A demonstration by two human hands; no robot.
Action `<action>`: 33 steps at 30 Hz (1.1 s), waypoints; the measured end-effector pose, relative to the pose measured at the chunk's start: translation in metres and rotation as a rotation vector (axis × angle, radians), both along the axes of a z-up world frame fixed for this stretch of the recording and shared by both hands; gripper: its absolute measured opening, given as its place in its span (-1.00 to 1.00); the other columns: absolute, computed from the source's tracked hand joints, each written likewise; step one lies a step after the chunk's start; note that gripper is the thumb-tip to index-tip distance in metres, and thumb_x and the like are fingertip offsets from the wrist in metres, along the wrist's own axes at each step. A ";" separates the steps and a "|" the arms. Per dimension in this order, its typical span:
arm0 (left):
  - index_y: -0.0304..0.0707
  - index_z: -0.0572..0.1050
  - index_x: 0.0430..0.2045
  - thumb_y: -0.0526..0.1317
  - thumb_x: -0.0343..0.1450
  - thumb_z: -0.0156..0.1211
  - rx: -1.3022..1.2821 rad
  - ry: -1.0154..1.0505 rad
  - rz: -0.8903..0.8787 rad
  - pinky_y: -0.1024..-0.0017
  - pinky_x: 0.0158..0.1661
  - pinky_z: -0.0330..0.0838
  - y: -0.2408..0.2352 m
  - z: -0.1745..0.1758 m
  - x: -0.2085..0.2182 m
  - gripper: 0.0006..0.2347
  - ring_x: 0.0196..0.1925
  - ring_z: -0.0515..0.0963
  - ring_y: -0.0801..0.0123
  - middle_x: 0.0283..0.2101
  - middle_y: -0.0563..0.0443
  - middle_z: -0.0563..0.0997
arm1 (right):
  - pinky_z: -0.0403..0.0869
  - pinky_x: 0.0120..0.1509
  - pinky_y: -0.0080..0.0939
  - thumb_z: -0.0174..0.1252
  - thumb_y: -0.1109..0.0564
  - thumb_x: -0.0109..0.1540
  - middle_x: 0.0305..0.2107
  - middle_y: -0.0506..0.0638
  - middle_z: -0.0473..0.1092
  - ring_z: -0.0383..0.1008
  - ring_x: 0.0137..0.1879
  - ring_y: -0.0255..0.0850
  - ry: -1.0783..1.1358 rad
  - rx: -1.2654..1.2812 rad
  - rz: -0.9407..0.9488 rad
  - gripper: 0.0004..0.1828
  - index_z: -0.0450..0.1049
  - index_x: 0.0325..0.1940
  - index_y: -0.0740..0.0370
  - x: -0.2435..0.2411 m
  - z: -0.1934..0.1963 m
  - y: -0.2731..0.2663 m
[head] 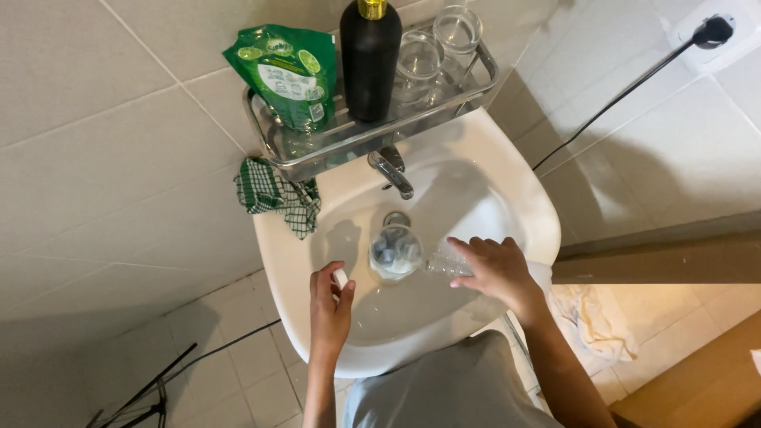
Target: Cleaning the bathroom sink and surrounding area with a cloth and water from a plastic bottle.
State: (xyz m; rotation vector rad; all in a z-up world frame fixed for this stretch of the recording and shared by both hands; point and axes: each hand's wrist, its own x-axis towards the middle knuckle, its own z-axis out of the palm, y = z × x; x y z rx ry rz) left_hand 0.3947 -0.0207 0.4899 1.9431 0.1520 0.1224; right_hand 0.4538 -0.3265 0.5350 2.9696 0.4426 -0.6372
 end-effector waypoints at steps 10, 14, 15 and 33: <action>-0.25 0.39 0.04 -0.38 0.36 0.29 -0.109 0.021 0.087 0.42 -0.39 0.43 0.000 -0.005 -0.008 -0.64 -0.34 0.45 0.40 -0.16 -0.01 0.44 | 0.38 0.10 0.04 0.27 -0.44 0.05 -0.03 -0.01 0.45 0.51 0.04 -0.09 0.001 0.045 -0.028 -0.03 0.14 0.45 -0.15 -0.003 -0.011 0.003; -0.24 0.44 -0.05 -0.36 0.32 0.37 -0.088 0.014 0.136 0.43 -0.40 0.39 0.002 -0.008 -0.012 -0.66 -0.37 0.49 0.42 -0.26 0.04 0.50 | 0.40 0.10 0.06 0.27 -0.42 0.06 0.02 0.02 0.45 0.52 0.01 -0.06 -0.063 0.171 -0.040 -0.03 0.18 0.47 -0.11 -0.003 -0.022 0.003; -0.24 0.46 -0.07 -0.35 0.31 0.39 -0.080 0.017 0.145 0.43 -0.39 0.38 0.002 -0.008 -0.014 -0.67 -0.38 0.49 0.43 -0.31 0.05 0.52 | 0.39 0.10 0.09 0.30 -0.42 0.03 0.10 0.03 0.43 0.52 0.00 -0.04 -0.013 0.166 -0.034 0.01 0.18 0.48 -0.14 -0.003 -0.027 0.002; -0.21 0.47 -0.09 -0.42 0.23 0.43 -0.006 -0.094 0.133 0.36 -0.18 0.40 0.001 0.023 -0.029 -0.61 -0.24 0.48 0.32 -0.17 0.04 0.51 | 0.52 0.06 -0.01 0.27 -0.44 0.11 0.12 -0.05 0.44 0.57 0.03 -0.10 0.004 0.066 -0.016 -0.10 0.18 0.42 -0.13 0.003 -0.010 0.004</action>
